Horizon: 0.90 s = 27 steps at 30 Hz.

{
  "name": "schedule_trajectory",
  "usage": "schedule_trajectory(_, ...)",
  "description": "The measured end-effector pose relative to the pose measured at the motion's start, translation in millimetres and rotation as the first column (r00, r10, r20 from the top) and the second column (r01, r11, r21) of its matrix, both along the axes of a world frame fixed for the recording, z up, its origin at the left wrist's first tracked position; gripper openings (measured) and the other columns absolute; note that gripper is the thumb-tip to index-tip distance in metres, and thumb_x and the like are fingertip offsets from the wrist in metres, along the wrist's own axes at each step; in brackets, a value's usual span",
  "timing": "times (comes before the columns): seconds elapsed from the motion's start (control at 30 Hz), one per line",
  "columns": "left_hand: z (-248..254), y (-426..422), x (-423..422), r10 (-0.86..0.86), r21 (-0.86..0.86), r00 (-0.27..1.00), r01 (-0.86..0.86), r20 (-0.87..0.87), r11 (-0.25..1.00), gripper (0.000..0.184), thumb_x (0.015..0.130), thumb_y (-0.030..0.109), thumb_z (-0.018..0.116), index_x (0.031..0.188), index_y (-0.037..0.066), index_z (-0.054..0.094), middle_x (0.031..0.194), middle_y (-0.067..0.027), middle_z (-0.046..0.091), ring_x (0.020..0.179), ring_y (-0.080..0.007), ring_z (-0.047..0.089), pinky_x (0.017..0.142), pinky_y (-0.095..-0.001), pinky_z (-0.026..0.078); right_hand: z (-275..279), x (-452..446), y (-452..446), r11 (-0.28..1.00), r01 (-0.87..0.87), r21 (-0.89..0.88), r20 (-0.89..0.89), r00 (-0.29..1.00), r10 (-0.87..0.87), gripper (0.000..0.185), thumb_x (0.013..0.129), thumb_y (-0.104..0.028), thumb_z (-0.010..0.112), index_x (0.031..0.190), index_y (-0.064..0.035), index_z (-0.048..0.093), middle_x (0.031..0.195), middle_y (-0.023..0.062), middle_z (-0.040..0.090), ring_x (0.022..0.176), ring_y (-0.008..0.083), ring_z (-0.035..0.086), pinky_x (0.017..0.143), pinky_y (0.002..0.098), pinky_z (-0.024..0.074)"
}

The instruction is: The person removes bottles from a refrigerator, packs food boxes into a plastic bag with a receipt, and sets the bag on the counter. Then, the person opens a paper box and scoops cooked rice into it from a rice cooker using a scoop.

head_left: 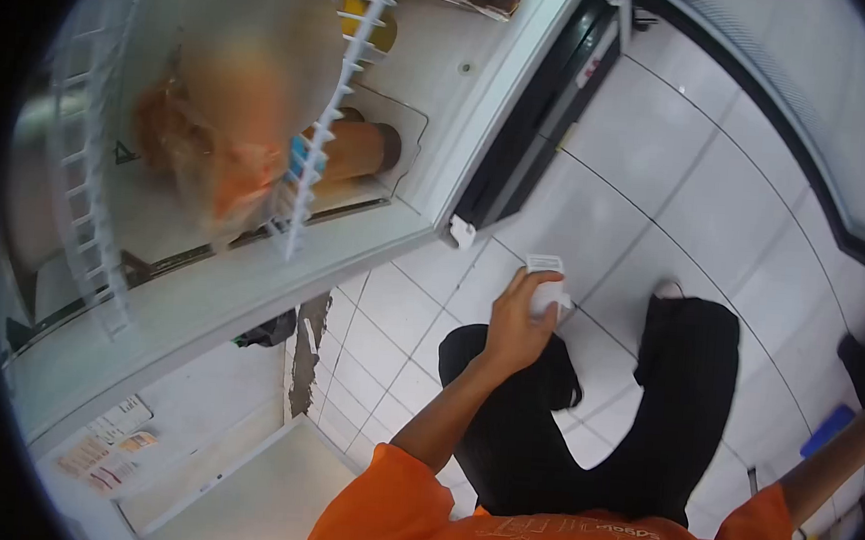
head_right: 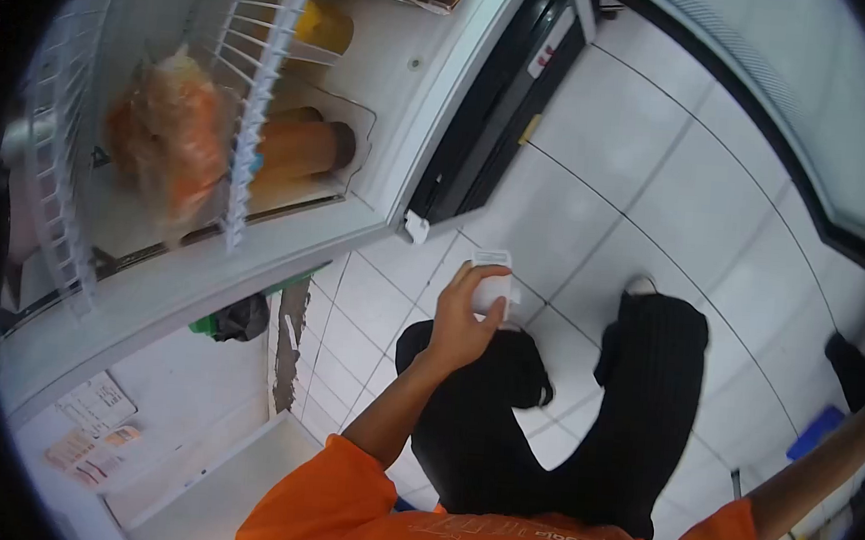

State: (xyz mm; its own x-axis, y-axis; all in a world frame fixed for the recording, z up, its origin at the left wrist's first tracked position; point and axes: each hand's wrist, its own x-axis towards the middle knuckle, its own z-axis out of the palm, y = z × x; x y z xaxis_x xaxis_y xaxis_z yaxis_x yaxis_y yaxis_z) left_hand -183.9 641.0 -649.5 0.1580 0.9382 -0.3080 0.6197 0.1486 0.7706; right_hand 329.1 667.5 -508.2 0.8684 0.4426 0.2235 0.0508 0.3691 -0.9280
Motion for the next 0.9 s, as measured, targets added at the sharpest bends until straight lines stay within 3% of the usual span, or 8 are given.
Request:
schedule_trajectory(0.1,-49,27,-8,-0.028,-0.03,1.0,0.028,-0.006,0.999,0.035,0.081,0.0,0.064,0.116,0.004,0.063,0.114,-0.0182,0.062,0.11,-0.038,0.062,0.094,-0.0398,0.048,-168,35,-35,0.977,-0.204,0.056,-0.11,0.972,0.209,0.059,0.106,-0.046,0.035,0.156,-0.015,0.03,0.155,0.0157,0.038,0.14,0.0326,0.037,0.118,0.0486,0.0284)
schedule_trajectory(0.27,-78,39,-30,-0.049,-0.045,0.998,0.047,-0.04,0.998,0.036,0.084,0.003,0.066,0.119,0.006,0.063,0.119,-0.0173,0.062,0.11,-0.0381,0.063,0.093,-0.0403,0.05,-465,18,-101,0.824,0.097,-0.559,-0.106,0.976,-0.187,0.034,0.099,-0.026,0.048,0.121,-0.0047,0.064,0.112,0.0063,0.066,0.106,0.0181,0.058,0.098,0.0373,0.0378)
schedule_trajectory(0.33,-80,42,-37,-0.084,-0.23,0.995,0.069,-0.054,0.971,0.036,0.086,0.01,0.068,0.121,0.005,0.063,0.118,-0.0185,0.062,0.108,-0.0381,0.064,0.091,-0.043,0.051,-451,-95,-52,0.676,-0.284,-0.68,-0.195,0.959,0.206,0.019,0.099,-0.021,0.055,0.106,-0.0061,0.064,0.094,0.0007,0.06,0.086,0.0114,0.053,0.08,0.0297,0.0427)
schedule_trajectory(0.47,-78,36,-53,-0.43,-0.363,0.895,0.363,-0.122,0.858,0.041,0.091,0.026,0.068,0.121,0.0,0.062,0.119,-0.0228,0.06,0.104,-0.0396,0.064,0.093,-0.0451,0.05,-296,-250,99,0.365,-0.741,-0.564,0.144,0.348,0.927,0.021,0.089,-0.018,0.066,0.097,0.0005,0.061,0.089,0.0073,0.059,0.085,0.0178,0.056,0.08,0.0303,0.0452)
schedule_trajectory(0.53,-80,27,-60,-0.433,-0.373,0.893,0.363,-0.121,0.854,0.041,0.091,0.026,0.067,0.121,-0.001,0.062,0.119,-0.023,0.06,0.103,-0.0399,0.064,0.093,-0.0455,0.049,-227,-318,144,0.301,-0.842,-0.447,0.434,0.09,0.896,0.033,0.081,-0.024,0.074,0.101,0.0007,0.063,0.092,0.0107,0.063,0.087,0.0224,0.061,0.079,0.0341,0.0482)
schedule_trajectory(0.63,-86,17,-73,-0.429,-0.256,0.881,0.376,-0.197,0.89,0.042,0.092,0.027,0.066,0.122,-0.002,0.062,0.119,-0.023,0.06,0.104,-0.0399,0.063,0.094,-0.0457,0.049,-165,-434,183,0.314,-0.928,-0.202,0.72,0.077,0.689,0.055,0.077,-0.027,0.081,0.118,0.0008,0.057,0.112,0.0162,0.06,0.105,0.0336,0.061,0.088,0.0421,0.0497)
schedule_trajectory(0.73,-74,18,-73,-0.394,-0.255,0.9,0.343,-0.186,0.904,0.042,0.093,0.028,0.066,0.122,-0.002,0.062,0.121,-0.0232,0.06,0.109,-0.04,0.061,0.097,-0.0451,0.048,-142,-545,204,0.463,-0.876,-0.138,0.672,0.26,0.693,0.074,0.075,-0.032,0.082,0.131,-0.0001,0.045,0.119,0.0197,0.055,0.116,0.035,0.055,0.093,0.0438,0.0492)
schedule_trajectory(0.9,-70,11,-74,-0.389,-0.204,0.903,0.352,-0.184,0.914,0.042,0.093,0.029,0.066,0.122,-0.001,0.062,0.125,-0.0241,0.059,0.116,-0.041,0.058,0.102,-0.0442,0.045,-122,-586,214,0.307,-0.861,-0.406,0.584,0.014,0.811,0.071,0.072,-0.035,0.081,0.124,-0.0005,0.047,0.111,0.0201,0.059,0.108,0.0374,0.06,0.09,0.0444,0.0517)
